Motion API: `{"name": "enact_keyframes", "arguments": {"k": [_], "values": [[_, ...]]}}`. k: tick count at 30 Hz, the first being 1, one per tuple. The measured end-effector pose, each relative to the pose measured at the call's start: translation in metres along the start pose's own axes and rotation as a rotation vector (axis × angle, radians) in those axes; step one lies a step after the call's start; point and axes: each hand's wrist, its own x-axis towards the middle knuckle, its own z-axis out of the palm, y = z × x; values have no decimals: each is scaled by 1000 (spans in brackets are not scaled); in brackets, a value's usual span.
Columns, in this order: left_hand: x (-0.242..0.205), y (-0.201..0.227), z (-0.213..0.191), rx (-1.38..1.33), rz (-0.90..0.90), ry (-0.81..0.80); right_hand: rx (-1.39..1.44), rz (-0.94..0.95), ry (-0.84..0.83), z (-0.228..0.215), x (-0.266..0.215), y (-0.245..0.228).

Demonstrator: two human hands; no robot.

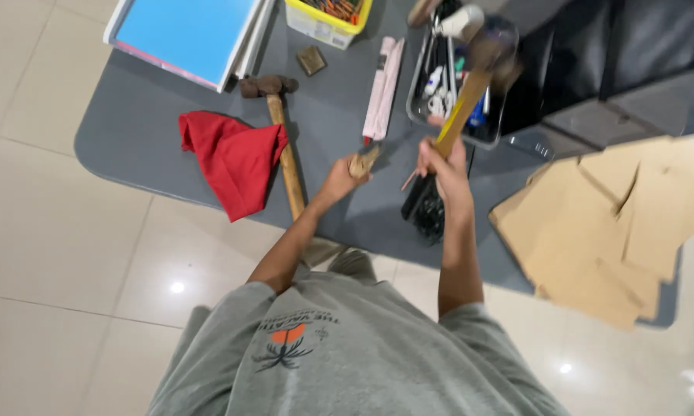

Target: The person gathers wooden sticks on a table and aligns them into a bundle. They secure the bundle using a green string, tying it tightly around the sticks. The person then uses a hammer to tap the bundle and briefly handles a tube of glue before placing the hammer back on the table.

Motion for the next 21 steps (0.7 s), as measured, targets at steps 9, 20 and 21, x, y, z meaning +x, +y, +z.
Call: {"name": "enact_keyframes", "arguments": {"k": [9, 20, 21], "values": [[32, 1, -37, 84, 162, 301, -711, -266, 29, 46, -80, 36], [17, 12, -41, 33, 106, 237, -289, 165, 214, 103, -71, -18], [17, 10, -41, 45, 104, 237, -284, 176, 194, 108, -69, -31]]}}
